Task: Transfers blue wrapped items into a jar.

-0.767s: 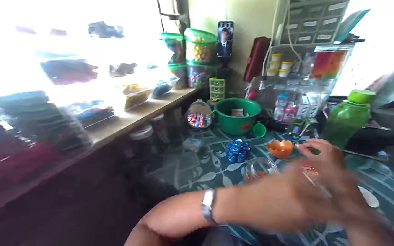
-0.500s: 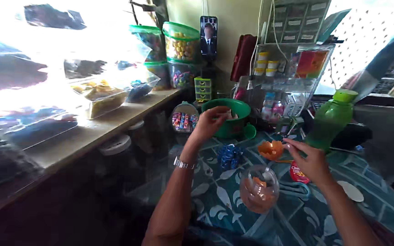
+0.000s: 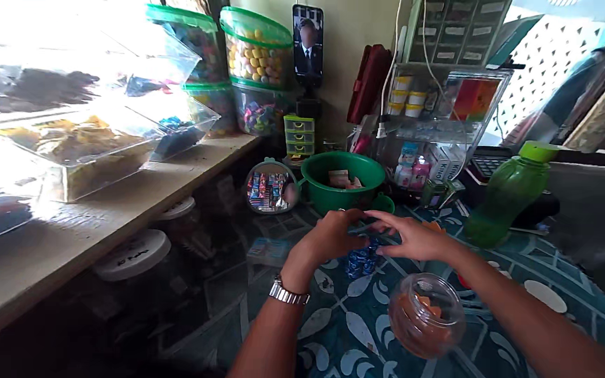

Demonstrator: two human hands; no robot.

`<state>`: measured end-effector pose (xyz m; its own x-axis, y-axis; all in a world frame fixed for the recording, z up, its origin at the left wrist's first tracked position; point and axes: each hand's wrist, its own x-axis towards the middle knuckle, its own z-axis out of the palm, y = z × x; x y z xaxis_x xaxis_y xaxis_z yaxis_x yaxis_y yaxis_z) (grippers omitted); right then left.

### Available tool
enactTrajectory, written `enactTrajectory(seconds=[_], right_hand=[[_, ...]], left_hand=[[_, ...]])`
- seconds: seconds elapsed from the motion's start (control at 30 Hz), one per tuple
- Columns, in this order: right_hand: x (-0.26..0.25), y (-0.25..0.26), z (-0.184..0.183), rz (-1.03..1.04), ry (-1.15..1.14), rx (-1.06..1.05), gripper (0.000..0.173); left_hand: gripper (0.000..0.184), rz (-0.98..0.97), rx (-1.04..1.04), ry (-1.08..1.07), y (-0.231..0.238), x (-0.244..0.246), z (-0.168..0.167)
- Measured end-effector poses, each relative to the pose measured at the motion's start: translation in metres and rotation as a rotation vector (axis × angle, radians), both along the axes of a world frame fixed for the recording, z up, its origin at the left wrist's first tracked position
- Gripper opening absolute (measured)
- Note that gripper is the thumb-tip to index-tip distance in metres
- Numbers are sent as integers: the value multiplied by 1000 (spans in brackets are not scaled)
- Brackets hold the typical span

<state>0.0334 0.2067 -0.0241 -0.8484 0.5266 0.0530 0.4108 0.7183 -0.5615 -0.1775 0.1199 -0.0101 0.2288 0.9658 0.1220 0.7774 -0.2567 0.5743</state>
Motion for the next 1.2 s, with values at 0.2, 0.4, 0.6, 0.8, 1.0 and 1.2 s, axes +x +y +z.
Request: enactTrajectory(seconds=[0.2,0.4,0.6,0.8,1.0,1.2], right_hand=[[-6,-3,-7,-25,59,15,77],[-5,-1,-17,-34,133,6,73],[6,6,-15,-99,283,31,58],[-6,-6,2,-68,268,15,35],[-43,-10,21,15,-72,96,34],[-63,-14,30,-2,-308,106,45]], left_hand=[[49,3,-43,59,-1,15,2],[45,19,-14,58,0,15,0],[39,95,142,-76,-2,-5,1],[41,294,-178,197,-1,-23,-1],[44,276,-334,345,10,-16,-10],[46,294,-366,385,11,-13,-15]])
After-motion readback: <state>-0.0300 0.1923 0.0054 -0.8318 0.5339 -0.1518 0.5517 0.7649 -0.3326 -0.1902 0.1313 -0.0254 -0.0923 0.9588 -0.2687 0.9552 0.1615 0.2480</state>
